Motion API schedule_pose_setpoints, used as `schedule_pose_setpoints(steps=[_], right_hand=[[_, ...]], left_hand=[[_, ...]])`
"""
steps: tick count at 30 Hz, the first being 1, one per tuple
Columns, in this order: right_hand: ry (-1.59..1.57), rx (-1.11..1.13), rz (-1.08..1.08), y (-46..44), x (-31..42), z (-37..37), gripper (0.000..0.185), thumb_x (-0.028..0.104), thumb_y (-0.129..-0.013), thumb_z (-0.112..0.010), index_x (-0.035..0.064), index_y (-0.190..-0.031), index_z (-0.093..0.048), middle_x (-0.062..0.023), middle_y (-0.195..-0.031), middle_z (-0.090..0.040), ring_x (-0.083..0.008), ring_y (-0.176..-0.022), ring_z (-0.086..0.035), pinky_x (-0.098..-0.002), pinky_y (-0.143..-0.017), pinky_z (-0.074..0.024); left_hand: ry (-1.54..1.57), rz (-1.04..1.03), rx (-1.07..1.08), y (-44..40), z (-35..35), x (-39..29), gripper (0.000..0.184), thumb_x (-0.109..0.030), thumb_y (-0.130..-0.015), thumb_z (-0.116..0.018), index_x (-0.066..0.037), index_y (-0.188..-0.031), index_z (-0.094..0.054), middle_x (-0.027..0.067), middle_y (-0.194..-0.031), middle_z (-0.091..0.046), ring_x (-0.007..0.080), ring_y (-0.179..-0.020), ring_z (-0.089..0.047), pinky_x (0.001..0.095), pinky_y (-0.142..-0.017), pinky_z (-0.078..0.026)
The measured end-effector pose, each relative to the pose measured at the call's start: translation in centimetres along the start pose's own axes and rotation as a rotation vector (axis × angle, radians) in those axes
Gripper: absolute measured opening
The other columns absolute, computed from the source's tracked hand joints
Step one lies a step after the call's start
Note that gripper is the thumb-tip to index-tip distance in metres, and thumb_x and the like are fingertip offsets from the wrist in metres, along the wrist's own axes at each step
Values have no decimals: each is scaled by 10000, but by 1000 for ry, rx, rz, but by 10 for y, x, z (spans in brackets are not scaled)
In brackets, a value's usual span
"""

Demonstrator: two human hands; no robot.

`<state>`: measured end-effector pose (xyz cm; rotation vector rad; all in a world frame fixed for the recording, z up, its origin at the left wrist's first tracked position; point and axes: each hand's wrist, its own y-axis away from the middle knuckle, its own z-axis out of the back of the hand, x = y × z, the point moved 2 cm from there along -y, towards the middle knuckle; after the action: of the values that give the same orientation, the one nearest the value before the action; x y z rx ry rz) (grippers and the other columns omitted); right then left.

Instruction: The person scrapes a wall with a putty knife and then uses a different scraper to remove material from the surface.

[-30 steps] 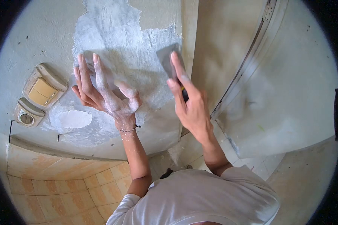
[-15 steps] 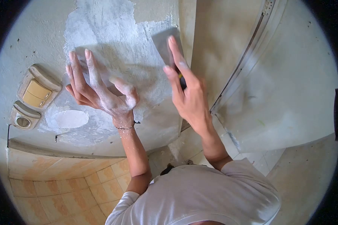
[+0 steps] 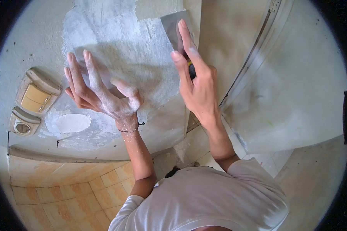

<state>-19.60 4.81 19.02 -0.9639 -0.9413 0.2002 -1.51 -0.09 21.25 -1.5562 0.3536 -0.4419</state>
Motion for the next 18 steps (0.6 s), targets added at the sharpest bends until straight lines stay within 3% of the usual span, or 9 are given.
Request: schedule_pose_setpoints(steps=[2, 4, 8, 10, 11, 13, 15, 17, 18], right_hand=[[-39, -1, 5, 3, 1, 4, 550, 229, -1071, -550, 172, -1593, -389, -210, -1400, -588, -452, -810, -708, -404, -600, -540], [-137, 67, -104, 18, 3, 3, 493, 161, -1085, -518, 31, -1552, -430, -161, -1564, -492, -271, -1421, -498, -333, -1112, -427], [-193, 86, -190, 11, 2, 6, 482, 164, -1084, -518, 30, -1542, -446, -161, -1557, -499, -282, -1408, -512, -340, -1105, -437], [-38, -6, 110, 9, -8, 5, 558, 230, -1069, -550, 155, -1595, -377, -206, -1432, -567, -445, -802, -713, -413, -609, -557], [-38, -7, 111, 12, -7, 6, 558, 230, -1069, -550, 155, -1595, -377, -206, -1432, -567, -445, -802, -713, -413, -609, -557], [6, 98, -69, 16, 5, 7, 485, 116, -1059, -549, 26, -1529, -463, -140, -1554, -501, -300, -1389, -526, -358, -1057, -495], [-38, 87, -19, -3, 12, 6, 489, 111, -1056, -552, 25, -1529, -463, -137, -1551, -503, -305, -1383, -529, -359, -1055, -497], [-80, 68, 29, -6, 16, 7, 492, 105, -1052, -555, 25, -1528, -462, -134, -1549, -506, -309, -1376, -533, -360, -1052, -500], [-40, 83, -19, -2, 18, 7, 491, 112, -1053, -554, 36, -1530, -464, -136, -1547, -507, -314, -1372, -534, -357, -1053, -499]], left_hand=[[19, -5, -16, 0, -2, 3, 620, -360, -983, -390, -38, -1500, -510, 213, -1551, -459, 381, -1455, -409, 535, -1212, -247], [-8, 9, -27, 0, -4, 2, 624, -373, -987, -387, -39, -1500, -510, 212, -1548, -462, 379, -1454, -411, 535, -1213, -243], [1, 3, -33, 1, -5, 1, 636, -406, -994, -378, -43, -1499, -512, 209, -1550, -462, 373, -1456, -408, 538, -1213, -236], [-13, 18, -21, 1, -4, 0, 636, -408, -995, -372, -46, -1498, -513, 208, -1552, -461, 372, -1457, -408, 539, -1211, -237], [-31, 31, -12, 1, -4, 0, 635, -409, -996, -367, -49, -1498, -515, 207, -1553, -460, 371, -1457, -407, 540, -1209, -237], [-27, 19, -23, 1, -4, 1, 625, -396, -999, -364, -48, -1494, -517, 206, -1551, -462, 371, -1454, -410, 538, -1209, -240], [-24, 6, -22, 2, -4, 0, 615, -383, -1001, -362, -47, -1491, -520, 204, -1549, -464, 371, -1451, -414, 537, -1208, -243], [36, 28, -74, -1, -7, 0, 672, -316, -863, -425, -64, -1474, -554, 221, -1521, -498, 388, -1431, -429, 531, -1218, -214], [38, 25, -75, 0, -6, 1, 672, -316, -863, -425, -64, -1474, -554, 221, -1521, -498, 388, -1431, -429, 531, -1218, -214]])
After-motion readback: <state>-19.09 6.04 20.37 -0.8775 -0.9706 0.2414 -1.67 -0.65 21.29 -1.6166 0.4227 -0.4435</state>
